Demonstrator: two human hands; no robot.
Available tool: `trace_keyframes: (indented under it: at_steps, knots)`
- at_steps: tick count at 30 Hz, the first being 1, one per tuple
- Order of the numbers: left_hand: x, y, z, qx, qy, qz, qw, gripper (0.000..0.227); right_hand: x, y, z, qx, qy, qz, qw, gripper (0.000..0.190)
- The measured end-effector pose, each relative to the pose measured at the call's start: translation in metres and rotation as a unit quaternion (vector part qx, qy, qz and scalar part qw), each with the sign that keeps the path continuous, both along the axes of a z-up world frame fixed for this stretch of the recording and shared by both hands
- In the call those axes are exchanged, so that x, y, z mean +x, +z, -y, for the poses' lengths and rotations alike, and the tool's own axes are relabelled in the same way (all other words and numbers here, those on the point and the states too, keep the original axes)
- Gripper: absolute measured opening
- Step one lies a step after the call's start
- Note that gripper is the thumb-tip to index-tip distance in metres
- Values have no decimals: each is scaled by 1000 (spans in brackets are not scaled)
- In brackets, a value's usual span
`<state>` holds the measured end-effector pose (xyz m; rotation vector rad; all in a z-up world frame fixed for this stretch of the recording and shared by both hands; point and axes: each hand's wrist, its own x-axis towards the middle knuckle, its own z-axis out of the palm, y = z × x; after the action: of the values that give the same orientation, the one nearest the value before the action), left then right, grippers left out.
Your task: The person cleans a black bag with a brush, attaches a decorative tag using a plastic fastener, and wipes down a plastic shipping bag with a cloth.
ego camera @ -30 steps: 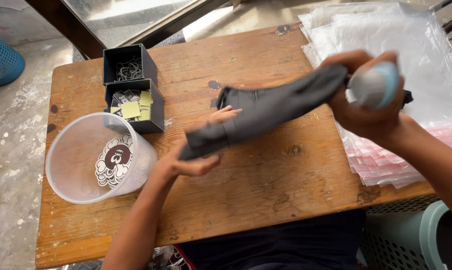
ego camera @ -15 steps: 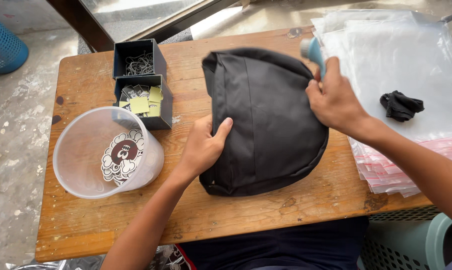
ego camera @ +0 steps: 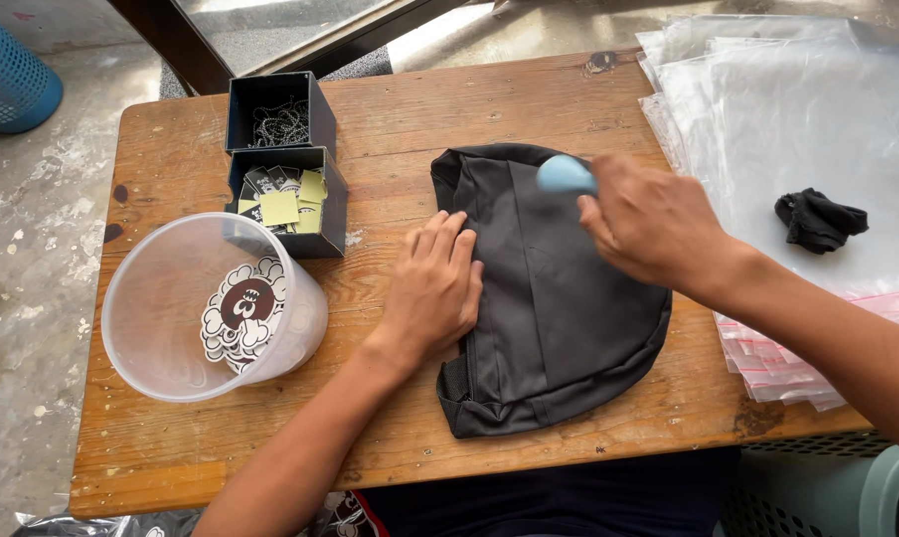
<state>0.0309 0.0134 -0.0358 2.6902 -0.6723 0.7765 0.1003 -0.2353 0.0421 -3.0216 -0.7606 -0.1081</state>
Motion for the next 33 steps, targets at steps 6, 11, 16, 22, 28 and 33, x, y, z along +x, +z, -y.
trace_keyframes:
  at_steps: [6,11,16,22,28,33]
  knots:
    - [-1,-14,4,-14,5,-65,998,37,15,26,-39,179,134,-307,925,40]
    - [-3,-17,3,-25,12,-94,995,34,75,-10,-44,114,123,-103,981,34]
    - [-4,-16,4,-28,24,-102,994,30,41,-20,-50,177,96,-137,970,37]
    - [-4,-18,6,-35,15,-112,993,29,-44,-9,-32,116,49,-220,967,36]
    - [-6,-18,9,-32,33,-137,989,25,-109,26,-28,22,108,-404,908,30]
    - [-6,-11,7,-102,-21,-56,993,30,-95,37,-10,109,117,-360,919,34]
